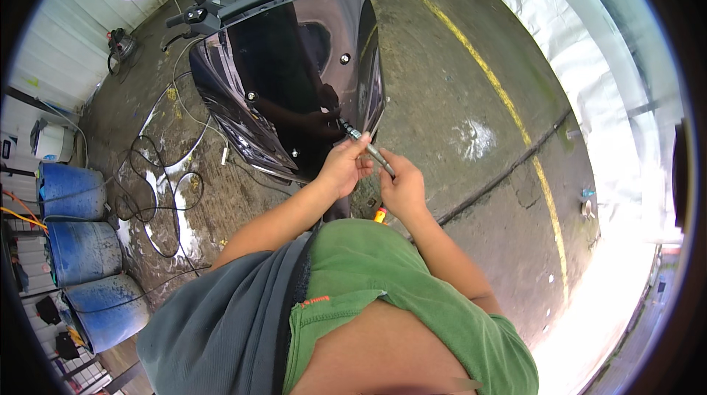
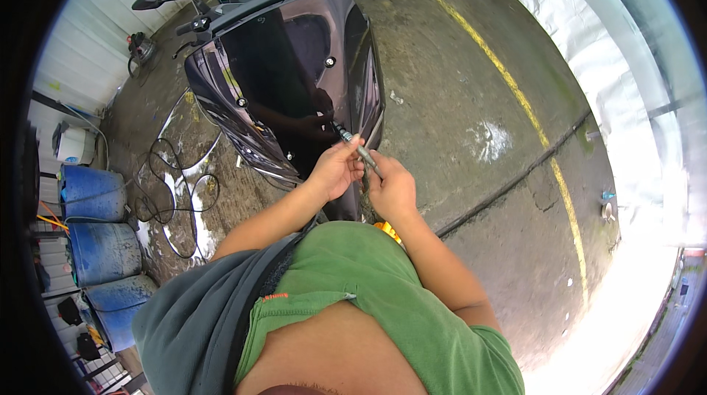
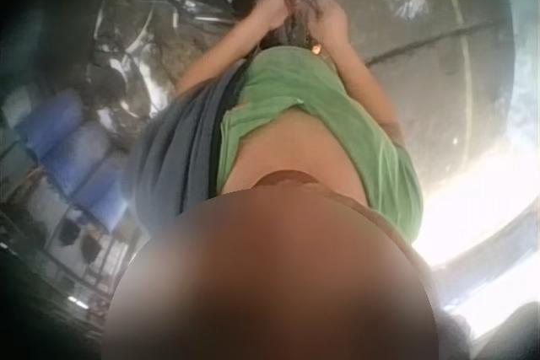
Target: The person uses a socket wrench to remove several bolts from the front fairing of a black motorcycle. After loosening the bolts, the person detaches the fairing and sets it aside.
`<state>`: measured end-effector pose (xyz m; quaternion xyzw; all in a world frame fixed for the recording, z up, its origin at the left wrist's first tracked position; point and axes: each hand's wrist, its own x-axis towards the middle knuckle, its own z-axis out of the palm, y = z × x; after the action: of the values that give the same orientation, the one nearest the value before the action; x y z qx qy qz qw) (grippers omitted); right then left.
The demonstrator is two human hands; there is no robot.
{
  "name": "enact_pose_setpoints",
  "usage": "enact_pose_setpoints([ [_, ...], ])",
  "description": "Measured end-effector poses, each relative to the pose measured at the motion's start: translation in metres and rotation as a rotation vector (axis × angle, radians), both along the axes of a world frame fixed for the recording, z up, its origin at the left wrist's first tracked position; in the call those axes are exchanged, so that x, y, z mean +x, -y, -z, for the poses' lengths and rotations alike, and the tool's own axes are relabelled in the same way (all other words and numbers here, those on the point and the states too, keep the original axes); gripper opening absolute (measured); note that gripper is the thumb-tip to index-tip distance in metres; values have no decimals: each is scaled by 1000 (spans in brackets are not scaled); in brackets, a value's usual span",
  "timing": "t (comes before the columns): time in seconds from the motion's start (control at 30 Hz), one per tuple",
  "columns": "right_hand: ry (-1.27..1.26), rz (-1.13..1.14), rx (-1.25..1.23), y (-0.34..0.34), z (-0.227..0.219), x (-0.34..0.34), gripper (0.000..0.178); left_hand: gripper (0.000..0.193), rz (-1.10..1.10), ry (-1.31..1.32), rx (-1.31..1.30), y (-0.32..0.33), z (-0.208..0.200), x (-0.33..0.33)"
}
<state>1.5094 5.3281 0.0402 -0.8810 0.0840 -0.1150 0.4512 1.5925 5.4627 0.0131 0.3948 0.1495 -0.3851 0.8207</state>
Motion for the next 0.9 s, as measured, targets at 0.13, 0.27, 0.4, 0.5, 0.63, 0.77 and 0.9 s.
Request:
enact_pose_setpoints([
  [0.13, 397, -76, -48, -3, 4, 3, 28, 28, 46, 90, 174, 3, 1, 6],
  [0.27, -401, 230, 1346, 2, -10, -3, 26, 18, 3, -38, 41, 5, 0, 3],
  [0.4, -431, 140, 801, 7, -10, -3, 26, 21, -9, 10, -69, 4, -6, -5],
  [0.5, 85, -34, -96, 5, 0, 0, 27, 21, 48, 16, 86, 3, -8, -6],
  [0.63, 266, -134, 195, 1, 2, 0, 26, 20, 81, 57, 100, 3, -2, 1],
  [0.77, -461, 241, 1268, 7, -7, -5, 23, 19, 17, 19, -72, 5, -1, -4],
  [0.9, -129, 119, 341, 5, -8, -5, 22, 18, 17, -40, -49, 4, -7, -10],
])
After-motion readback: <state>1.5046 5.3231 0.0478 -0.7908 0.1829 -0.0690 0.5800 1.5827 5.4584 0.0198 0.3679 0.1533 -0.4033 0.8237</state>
